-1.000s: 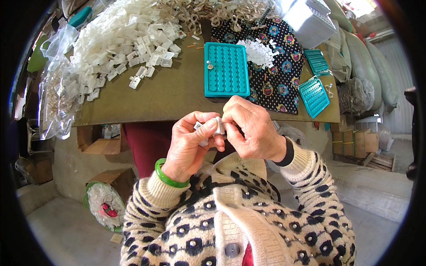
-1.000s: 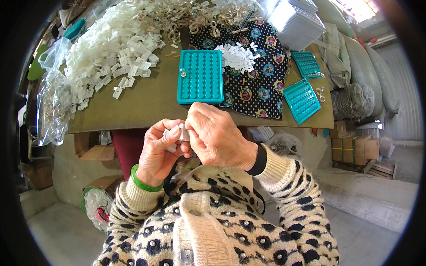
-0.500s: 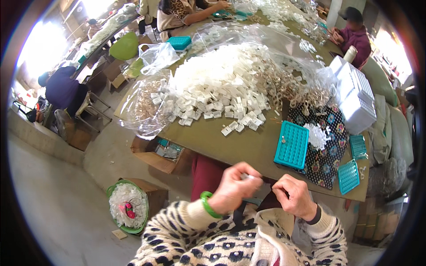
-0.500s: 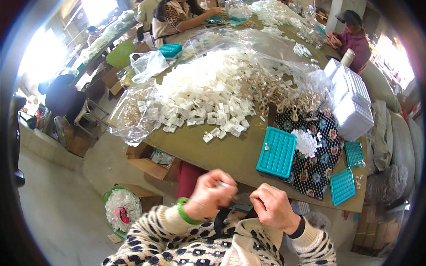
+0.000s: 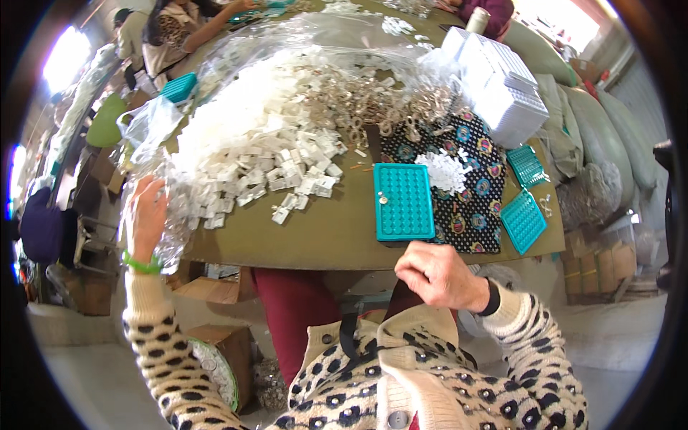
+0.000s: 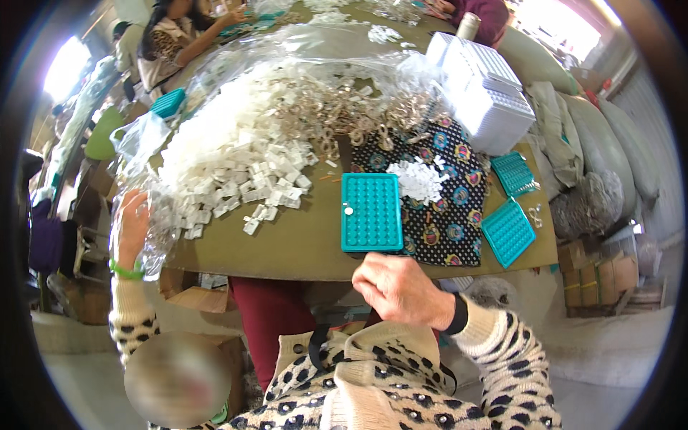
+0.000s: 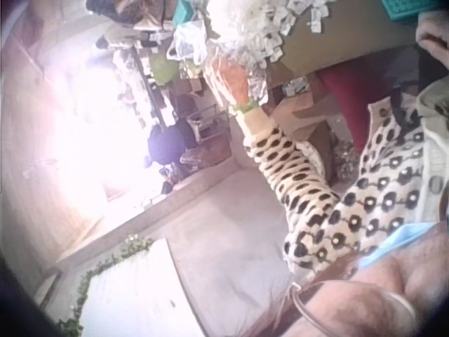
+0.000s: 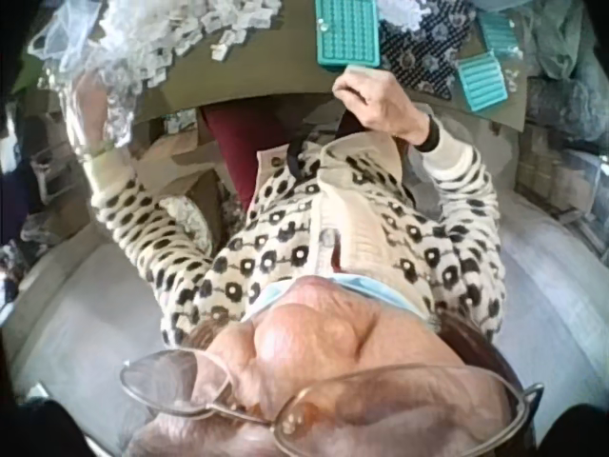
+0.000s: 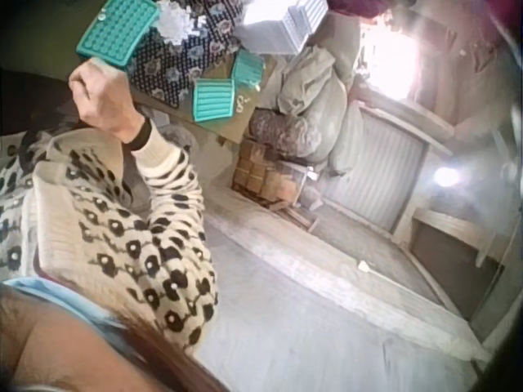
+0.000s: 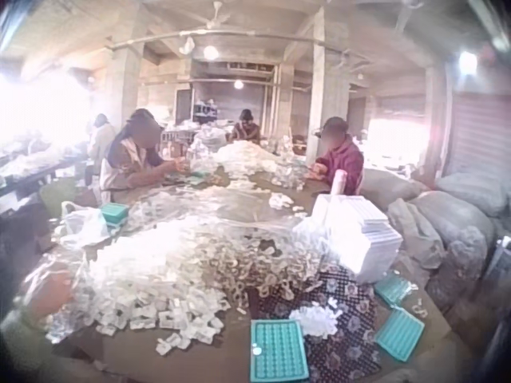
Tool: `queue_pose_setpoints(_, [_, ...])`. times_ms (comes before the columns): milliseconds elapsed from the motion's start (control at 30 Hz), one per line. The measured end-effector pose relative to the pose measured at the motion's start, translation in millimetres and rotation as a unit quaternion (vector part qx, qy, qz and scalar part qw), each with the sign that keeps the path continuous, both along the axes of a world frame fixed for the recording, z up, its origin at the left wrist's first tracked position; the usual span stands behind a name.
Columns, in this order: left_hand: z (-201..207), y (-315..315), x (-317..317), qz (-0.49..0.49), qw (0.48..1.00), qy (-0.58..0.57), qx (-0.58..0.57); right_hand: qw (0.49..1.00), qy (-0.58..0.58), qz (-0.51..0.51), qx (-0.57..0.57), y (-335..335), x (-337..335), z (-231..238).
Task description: The person repeatedly picks small white plastic housings and metal pins from a table, inserts the pins into the housings, and places the assembled units into a teal tray. The person also moves a teal tray aside to access more parts and continues the assembly cycle.
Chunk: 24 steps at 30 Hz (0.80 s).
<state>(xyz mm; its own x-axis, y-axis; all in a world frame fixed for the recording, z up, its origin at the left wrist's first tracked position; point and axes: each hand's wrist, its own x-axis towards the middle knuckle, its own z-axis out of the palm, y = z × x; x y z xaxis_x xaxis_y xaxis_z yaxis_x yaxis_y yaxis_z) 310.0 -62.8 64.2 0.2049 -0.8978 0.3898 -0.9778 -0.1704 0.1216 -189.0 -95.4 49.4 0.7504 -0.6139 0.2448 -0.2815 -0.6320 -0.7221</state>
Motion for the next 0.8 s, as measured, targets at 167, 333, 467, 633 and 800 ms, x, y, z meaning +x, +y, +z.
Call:
queue_pose_setpoints(167, [-5.7, 13.1, -76.8, -0.082, 0.957, 0.161, -0.227, 0.995, -0.008, -0.052, -0.086, -59.9, 8.8, 5.1])
queue_pose_setpoints(333, [-41.5, 17.2, -198.8, -0.068, 0.798, 0.584, -0.132, 0.983, 0.002, -0.162, -0.088, -146.8, 33.3, -12.0])
queue_pose_setpoints(467, [-73.9, 13.7, -254.4, -0.129, 0.762, 0.624, -0.114, 0.957, 0.026, -0.215, -0.194, -203.1, 49.2, -27.1])
queue_pose_setpoints(633, [-86.9, 8.4, -268.8, -0.172, 0.78, 0.589, -0.12, 0.934, 0.032, -0.268, -0.235, -251.1, 68.7, -38.9])
queue_pose_setpoints(800, [-93.8, 9.0, -266.2, -0.157, 0.777, 0.595, -0.131, 0.958, 0.037, -0.258, -0.118, -262.9, 66.5, -39.8])
